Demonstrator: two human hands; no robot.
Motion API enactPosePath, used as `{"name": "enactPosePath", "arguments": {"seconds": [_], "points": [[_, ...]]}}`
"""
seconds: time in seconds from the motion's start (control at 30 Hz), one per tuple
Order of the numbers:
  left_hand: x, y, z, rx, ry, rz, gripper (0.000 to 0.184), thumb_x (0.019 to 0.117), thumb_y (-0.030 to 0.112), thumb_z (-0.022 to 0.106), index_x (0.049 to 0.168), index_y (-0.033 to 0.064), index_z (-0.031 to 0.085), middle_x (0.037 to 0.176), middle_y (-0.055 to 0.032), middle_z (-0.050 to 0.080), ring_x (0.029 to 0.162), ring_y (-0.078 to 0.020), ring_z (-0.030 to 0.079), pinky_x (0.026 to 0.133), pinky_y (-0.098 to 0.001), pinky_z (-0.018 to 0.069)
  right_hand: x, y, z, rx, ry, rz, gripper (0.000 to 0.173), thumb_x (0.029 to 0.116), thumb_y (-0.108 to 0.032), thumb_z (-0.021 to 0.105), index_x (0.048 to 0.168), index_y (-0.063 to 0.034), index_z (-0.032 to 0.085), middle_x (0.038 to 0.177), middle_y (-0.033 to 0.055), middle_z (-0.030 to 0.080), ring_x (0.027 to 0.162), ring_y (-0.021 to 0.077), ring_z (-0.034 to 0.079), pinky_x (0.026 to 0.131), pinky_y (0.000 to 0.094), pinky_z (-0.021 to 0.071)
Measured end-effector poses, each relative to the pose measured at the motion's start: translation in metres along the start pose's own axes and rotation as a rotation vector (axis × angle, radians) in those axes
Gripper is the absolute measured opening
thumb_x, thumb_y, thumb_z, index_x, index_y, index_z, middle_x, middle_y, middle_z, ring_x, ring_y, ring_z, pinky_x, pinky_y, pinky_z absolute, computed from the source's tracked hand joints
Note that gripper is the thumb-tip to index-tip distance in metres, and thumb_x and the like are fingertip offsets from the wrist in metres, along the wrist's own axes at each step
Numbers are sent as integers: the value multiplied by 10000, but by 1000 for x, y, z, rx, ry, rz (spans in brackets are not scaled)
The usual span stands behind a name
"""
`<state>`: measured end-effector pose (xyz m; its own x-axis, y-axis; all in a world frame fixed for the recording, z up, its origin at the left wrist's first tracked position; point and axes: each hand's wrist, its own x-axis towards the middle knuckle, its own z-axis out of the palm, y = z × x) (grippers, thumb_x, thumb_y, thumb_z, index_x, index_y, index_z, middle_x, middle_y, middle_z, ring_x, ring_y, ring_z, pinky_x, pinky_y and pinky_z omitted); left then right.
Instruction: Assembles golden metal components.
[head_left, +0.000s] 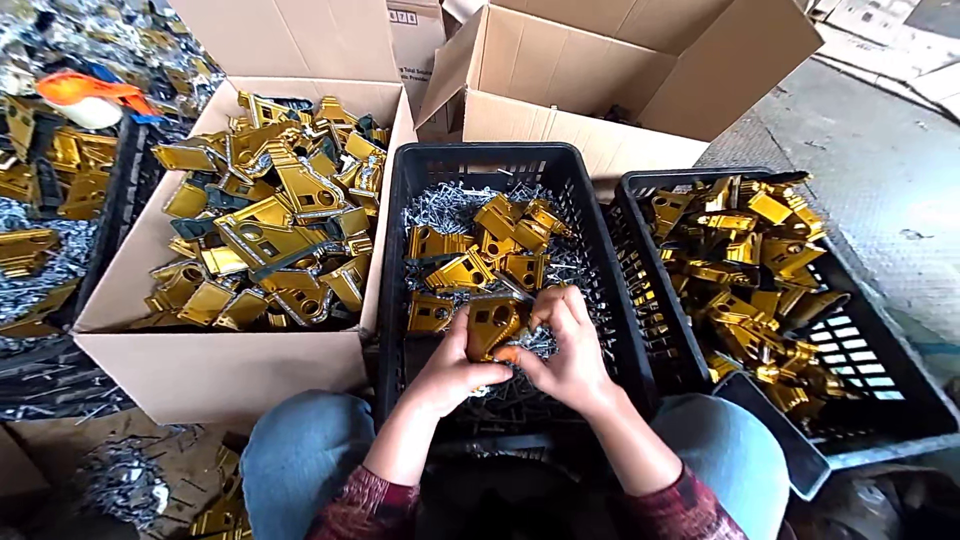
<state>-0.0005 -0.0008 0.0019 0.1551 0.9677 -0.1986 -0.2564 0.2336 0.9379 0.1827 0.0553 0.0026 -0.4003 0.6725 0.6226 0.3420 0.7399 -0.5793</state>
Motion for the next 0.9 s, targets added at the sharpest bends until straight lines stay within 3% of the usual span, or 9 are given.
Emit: {"name": "enactPosePath", "arguments": {"seconds": [0.1, 0.2, 0.4, 0.5, 0.6, 0.67, 0.73, 0.83, 0.9], "points": [[1, -6, -1, -14, -27, -50, 990, 712, -42, 735, 1539, 88, 205, 1197, -118, 622, 973, -171, 693, 805, -312, 609, -6, 8, 11, 224, -51, 77, 544, 838, -334, 818, 1173, -15, 533, 1300, 157, 582, 1225, 208, 601, 972, 368, 566], [2, -11, -2, -128, -37, -114, 1007, 731, -73, 696, 1556, 112, 148, 1062, -106, 630, 752, -152, 672, 638, -272, 587, -8, 16, 17, 489, -112, 245, 728, 787, -194, 870, 1373, -39, 466, 1255, 102, 670, 1110, 193, 696, 939, 416, 619], [4, -13, 0, -85, 25, -101, 990, 729, -72, 688, 1544, 112, 157, 1061, -110, 620, 786, -157, 671, 652, -274, 578, 3, 18, 17, 626, -135, 384, 713, 760, -20, 845, 1359, -74, 461, 1220, 82, 708, 1029, 205, 730, 879, 400, 636], [6, -15, 8, -81, 184, -66, 982, 787, -61, 726, 1564, 97, 146, 1095, -150, 612, 835, -190, 689, 721, -310, 608, 10, 35, 14, 600, -219, 533, 703, 864, -163, 756, 1455, -86, 385, 1187, 62, 697, 978, 147, 707, 825, 349, 614], [16, -11, 6, -170, 447, -2, 852, 856, -29, 754, 1528, 104, 247, 1135, -172, 599, 804, -217, 673, 677, -338, 606, 7, 66, 24, 81, -281, 739, 521, 984, -278, 700, 1390, -20, 500, 1078, 142, 735, 895, 275, 720, 808, 495, 587], [20, -8, -1, -241, 578, 9, 719, 940, 88, 719, 1518, 127, 293, 1196, -169, 586, 839, -227, 674, 673, -352, 602, 1, 76, 41, -251, -487, 901, 508, 989, -278, 660, 1436, -87, 513, 1145, 187, 724, 1049, 400, 703, 900, 629, 542], [22, -6, -5, -294, 649, 11, 671, 995, 179, 669, 1538, 145, 275, 1247, -171, 569, 891, -241, 676, 701, -370, 606, -5, 77, 55, -360, -641, 979, 531, 971, -244, 629, 1485, -184, 505, 1218, 163, 708, 1148, 401, 669, 944, 640, 514], [19, 0, -8, -340, 715, 17, 580, 1057, 217, 565, 1542, 147, 256, 1223, -178, 569, 901, -250, 677, 716, -383, 608, -4, 72, 45, -178, -424, 919, 521, 932, -134, 695, 1431, -94, 549, 1150, 170, 729, 1087, 378, 694, 956, 611, 527], [16, 1, -10, -322, 740, 44, 480, 1079, 189, 508, 1511, 143, 306, 1157, -171, 605, 860, -253, 695, 687, -387, 616, 2, 64, 27, 55, -180, 874, 556, 897, -38, 737, 1414, -38, 533, 1062, 158, 745, 958, 300, 728, 879, 514, 580]]}}
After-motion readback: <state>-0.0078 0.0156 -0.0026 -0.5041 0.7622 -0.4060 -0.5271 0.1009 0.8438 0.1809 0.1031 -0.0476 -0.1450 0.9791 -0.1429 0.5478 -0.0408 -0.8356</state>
